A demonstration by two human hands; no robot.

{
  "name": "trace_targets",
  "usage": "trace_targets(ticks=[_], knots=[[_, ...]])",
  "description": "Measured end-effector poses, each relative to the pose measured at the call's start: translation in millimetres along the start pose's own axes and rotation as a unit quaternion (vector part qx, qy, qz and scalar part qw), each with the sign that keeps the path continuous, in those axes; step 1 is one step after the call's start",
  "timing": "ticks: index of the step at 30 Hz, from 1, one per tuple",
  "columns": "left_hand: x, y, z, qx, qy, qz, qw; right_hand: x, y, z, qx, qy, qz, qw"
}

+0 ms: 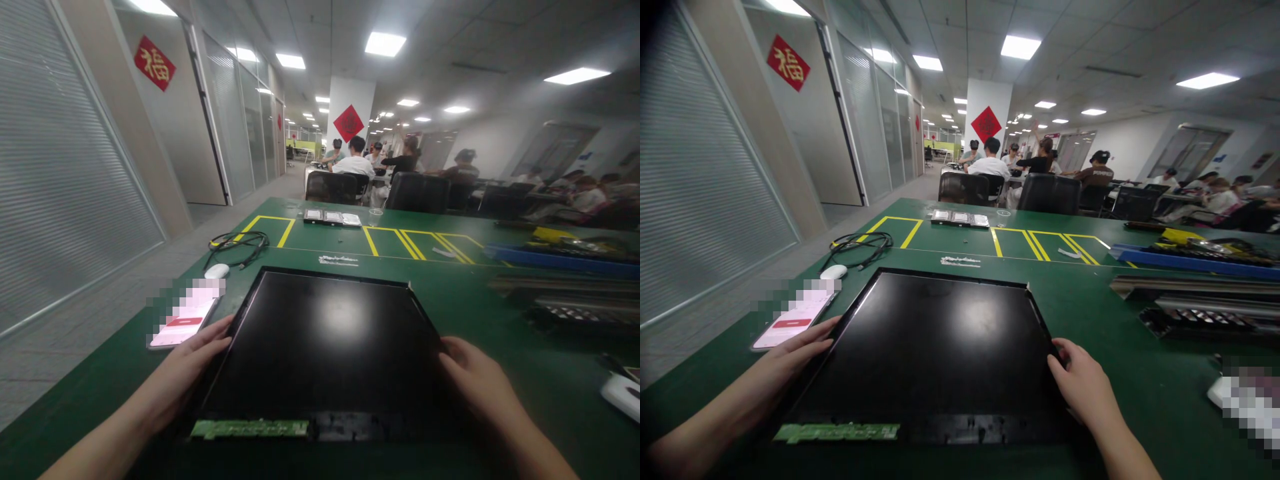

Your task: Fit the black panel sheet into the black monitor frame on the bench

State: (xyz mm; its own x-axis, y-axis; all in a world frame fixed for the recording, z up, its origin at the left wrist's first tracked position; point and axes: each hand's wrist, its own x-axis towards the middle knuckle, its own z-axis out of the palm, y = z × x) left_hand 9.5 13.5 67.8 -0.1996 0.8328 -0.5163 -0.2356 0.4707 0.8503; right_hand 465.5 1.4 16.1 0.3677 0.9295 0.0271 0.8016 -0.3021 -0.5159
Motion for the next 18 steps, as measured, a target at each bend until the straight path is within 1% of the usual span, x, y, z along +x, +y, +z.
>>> trace_targets(ticks=[7,10,13,18], knots=[[-7.4,1.7,6.0,-0.028,-0.01,-0.006,1.0,0.3,0.7,0.3,0.01,0.001,0.008,1.0],[-6.4,0.1,7.9,-0.036,-0.001,0.0,0.999,0.8,2.1,1.1,0.005,0.001,0.003,1.0],[-3.4,-2.2,7.8,-0.038,-0.006,0.012,0.999,1.6,4.3,2.1,0.01,0.007,-0.009,1.0],[-1.9,-5.4,7.7,-0.061,-0.01,0.006,0.998,2.5,5.0,2.4,0.0,-0.015,0.003,1.0]])
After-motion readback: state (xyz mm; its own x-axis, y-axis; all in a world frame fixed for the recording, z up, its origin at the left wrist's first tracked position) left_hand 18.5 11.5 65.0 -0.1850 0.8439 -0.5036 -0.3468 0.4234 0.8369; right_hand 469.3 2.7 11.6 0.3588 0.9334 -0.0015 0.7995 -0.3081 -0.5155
